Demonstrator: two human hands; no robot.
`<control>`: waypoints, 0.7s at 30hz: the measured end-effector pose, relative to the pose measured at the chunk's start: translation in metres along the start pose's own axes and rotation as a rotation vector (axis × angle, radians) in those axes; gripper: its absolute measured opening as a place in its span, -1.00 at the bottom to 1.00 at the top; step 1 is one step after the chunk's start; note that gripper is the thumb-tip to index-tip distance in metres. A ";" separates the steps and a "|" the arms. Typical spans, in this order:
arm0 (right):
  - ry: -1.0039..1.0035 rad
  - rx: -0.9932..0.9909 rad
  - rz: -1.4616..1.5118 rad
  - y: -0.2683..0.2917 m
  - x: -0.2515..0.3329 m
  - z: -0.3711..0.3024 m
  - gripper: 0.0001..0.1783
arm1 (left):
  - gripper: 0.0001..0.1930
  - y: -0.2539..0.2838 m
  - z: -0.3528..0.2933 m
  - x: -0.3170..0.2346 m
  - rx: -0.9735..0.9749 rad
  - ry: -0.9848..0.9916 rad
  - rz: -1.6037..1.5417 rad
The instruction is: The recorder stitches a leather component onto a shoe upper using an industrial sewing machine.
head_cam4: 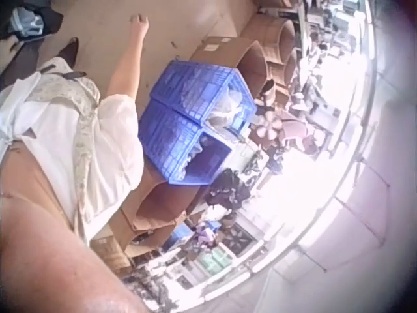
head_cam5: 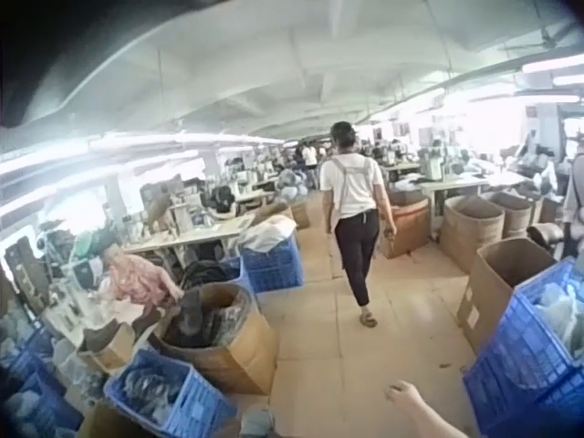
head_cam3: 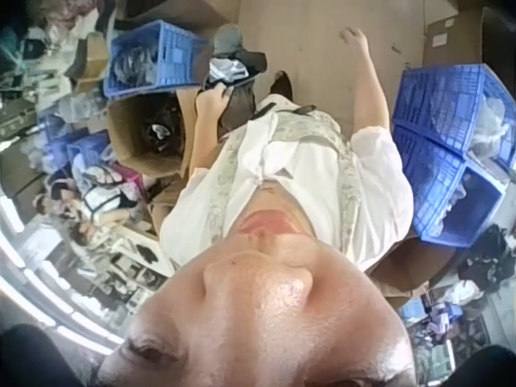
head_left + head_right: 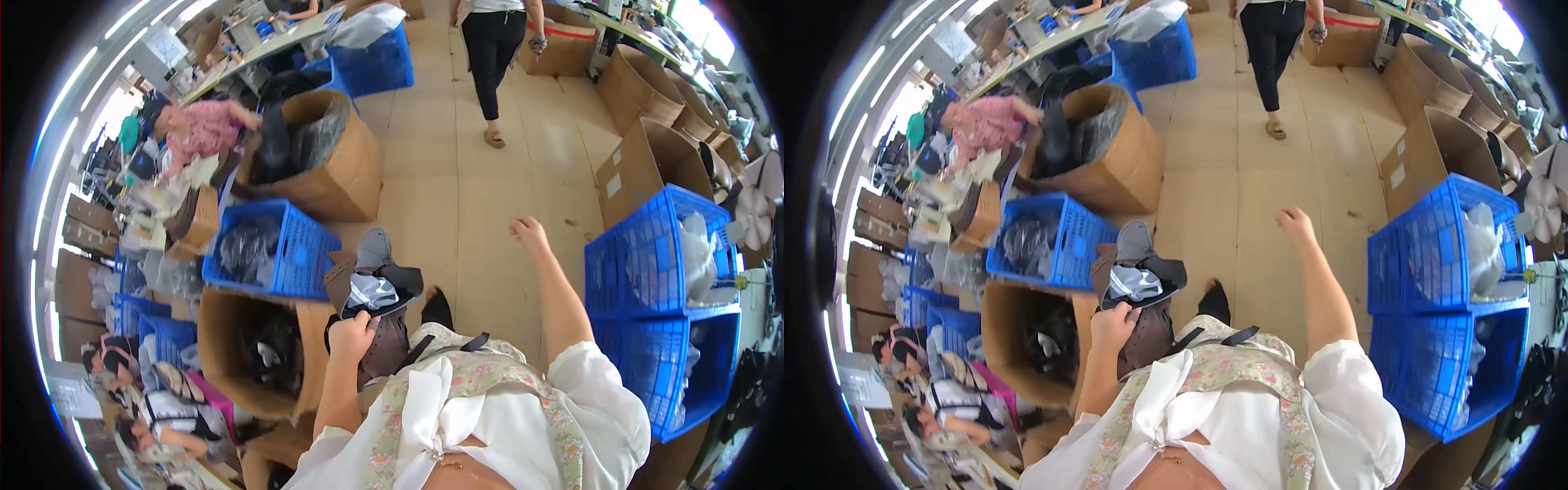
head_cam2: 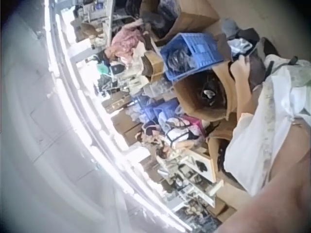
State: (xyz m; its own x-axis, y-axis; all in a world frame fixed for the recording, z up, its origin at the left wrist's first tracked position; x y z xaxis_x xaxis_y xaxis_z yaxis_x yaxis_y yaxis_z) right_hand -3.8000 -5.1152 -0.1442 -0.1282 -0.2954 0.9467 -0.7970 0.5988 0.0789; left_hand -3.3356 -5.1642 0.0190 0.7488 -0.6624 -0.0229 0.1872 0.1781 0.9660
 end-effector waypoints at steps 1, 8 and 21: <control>-0.068 0.017 -0.076 -0.007 0.001 0.028 -0.65 | -0.66 -0.008 0.042 0.011 -0.029 0.005 -0.003; -0.510 0.316 -0.923 0.059 -0.252 0.010 -0.58 | -0.66 -0.066 0.301 0.034 0.048 -0.161 -0.096; -0.694 0.551 -1.455 0.163 -0.216 0.452 -0.80 | -0.69 -0.175 0.689 0.071 0.154 -0.128 -0.098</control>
State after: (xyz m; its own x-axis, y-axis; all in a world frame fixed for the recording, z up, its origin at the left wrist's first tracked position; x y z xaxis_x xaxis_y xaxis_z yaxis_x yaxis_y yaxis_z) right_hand -4.1692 -5.2898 -0.4768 0.7417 -0.6598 -0.1205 -0.5553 -0.7049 0.4412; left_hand -3.7530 -5.7436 0.0261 0.6433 -0.7597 -0.0952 0.1482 0.0015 0.9890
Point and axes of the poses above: each hand's wrist, its own z-axis towards the middle knuckle, its own y-axis out of the back of the hand, x = y × z, the point moved 10 cm from there along z, towards the middle knuckle, and after that the axes turned 10 degrees about z, right-handed, at the moved point
